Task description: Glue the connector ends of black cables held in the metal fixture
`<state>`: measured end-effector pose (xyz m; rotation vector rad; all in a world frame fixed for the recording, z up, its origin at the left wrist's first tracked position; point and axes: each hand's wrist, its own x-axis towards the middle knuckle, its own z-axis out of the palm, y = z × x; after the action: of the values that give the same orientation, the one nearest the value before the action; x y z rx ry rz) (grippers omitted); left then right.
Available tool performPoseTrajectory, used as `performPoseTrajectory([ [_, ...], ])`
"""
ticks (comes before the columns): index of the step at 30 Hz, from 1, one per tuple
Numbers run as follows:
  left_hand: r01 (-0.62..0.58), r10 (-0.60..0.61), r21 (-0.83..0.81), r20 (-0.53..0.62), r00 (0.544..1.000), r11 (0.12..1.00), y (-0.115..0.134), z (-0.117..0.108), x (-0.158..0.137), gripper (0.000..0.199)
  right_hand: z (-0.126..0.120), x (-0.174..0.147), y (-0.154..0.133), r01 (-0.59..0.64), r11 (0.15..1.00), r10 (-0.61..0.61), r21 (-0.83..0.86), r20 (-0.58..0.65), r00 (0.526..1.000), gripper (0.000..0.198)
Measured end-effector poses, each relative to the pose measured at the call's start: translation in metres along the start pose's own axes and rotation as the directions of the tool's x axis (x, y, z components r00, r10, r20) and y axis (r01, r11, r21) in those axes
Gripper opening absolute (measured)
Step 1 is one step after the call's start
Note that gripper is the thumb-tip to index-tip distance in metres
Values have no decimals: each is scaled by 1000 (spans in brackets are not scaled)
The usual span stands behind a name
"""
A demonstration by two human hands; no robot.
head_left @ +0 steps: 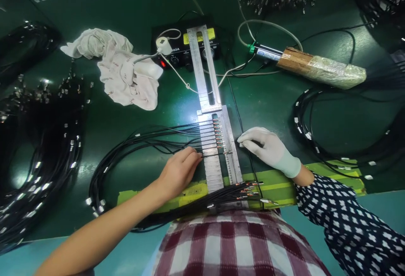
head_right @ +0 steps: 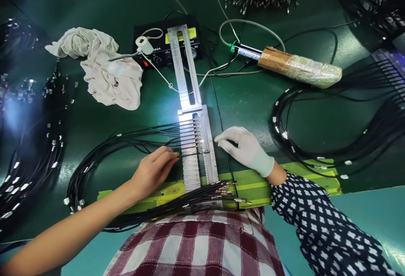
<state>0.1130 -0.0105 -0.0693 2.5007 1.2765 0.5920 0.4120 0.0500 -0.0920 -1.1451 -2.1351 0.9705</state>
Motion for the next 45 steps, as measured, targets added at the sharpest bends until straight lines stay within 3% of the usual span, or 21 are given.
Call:
performPoseTrajectory([
  [4, 42, -43, 29, 38, 998, 999, -11, -1, -7, 7, 0, 0, 0, -5, 1000, 5, 4, 9, 1000, 17],
  [9, -73, 69, 48, 81, 994, 996, -21, -8, -11, 26, 0, 0, 1, -20, 1000, 20, 15, 13, 1000, 17],
  [12, -136, 125, 37, 219, 968, 990, -24, -15, -9, 46, 0, 0, 1, -15, 1000, 15, 11, 14, 1000, 16],
  [15, -145, 130, 21, 332, 934, 989, -25, -22, -4, 54, 1, 0, 2, -12, 1000, 12, 7, 13, 1000, 16],
  [23, -3, 41, -104, 372, 927, 995, -29, -26, 6, 48, 0, -1, 1, -17, 1000, 17, 4, 18, 1000, 17],
  [35, 262, -90, -334, 453, 887, 905, -27, -32, 23, 35, -1, 0, 0, -18, 1000, 18, -4, 34, 999, 18],
  [41, 294, -98, -378, 459, 883, 878, -29, -30, 28, 31, -1, 1, 1, -22, 1000, 22, 1, 33, 999, 18],
  [45, 162, -19, -282, 448, 894, 946, -30, -26, 23, 33, -1, 1, 0, -20, 1000, 20, -8, 34, 999, 19],
])
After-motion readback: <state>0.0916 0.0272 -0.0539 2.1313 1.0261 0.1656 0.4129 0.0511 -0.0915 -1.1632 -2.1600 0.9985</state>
